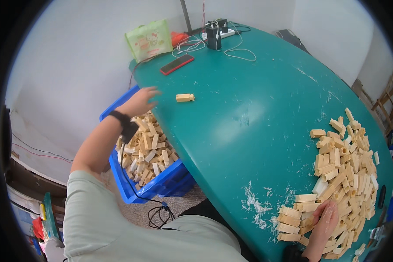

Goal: The person carves small rectangular wooden blocks using a yellow-handled knife, removing shavings and shaping the pieces. They repeatedly pick up blocks from a large pile on a green table, carve them, and place the finished pieces into a blue bin. Two other people are visible in the background, also working with similar wooden blocks.

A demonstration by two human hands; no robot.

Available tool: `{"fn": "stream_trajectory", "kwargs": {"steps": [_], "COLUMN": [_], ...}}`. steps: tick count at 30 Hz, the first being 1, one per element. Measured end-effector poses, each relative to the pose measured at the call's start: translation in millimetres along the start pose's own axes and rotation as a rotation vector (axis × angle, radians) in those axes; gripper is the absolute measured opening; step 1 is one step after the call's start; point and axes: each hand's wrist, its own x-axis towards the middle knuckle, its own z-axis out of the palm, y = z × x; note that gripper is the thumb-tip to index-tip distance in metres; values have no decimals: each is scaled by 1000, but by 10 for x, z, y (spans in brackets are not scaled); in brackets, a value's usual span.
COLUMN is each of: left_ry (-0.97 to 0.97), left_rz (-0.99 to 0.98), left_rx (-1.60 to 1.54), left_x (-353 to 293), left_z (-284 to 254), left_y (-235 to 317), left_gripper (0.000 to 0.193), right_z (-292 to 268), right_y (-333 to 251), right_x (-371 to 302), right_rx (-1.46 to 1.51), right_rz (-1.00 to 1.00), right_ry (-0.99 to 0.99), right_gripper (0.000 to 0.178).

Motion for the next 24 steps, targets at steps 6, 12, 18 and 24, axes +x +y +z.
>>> {"fn": "stream_trajectory", "kwargs": {"steps": [6,12,18,24], "left_ry": [-317,-482,-641,-221], "left_rz": [-46,-208,-417,-59], "left_rx": [-203,-184,-147,-485], "left_x": [669,48,-205,506], "left_z": [251,-264,-676,-684], "left_y": [594,392,254,1404], "left_gripper": [41,26,38,28], "right_z": [-25,43,69,-18], "right_y": [34,11,15,-6], "right_x": [0,-31,-63,37], "right_rx": [5,-12,22,96], "right_rz": [-33,-10,88,-66], "right_ry": [-9,-3,158,-75], "right_gripper": [37,37,34,26]}}
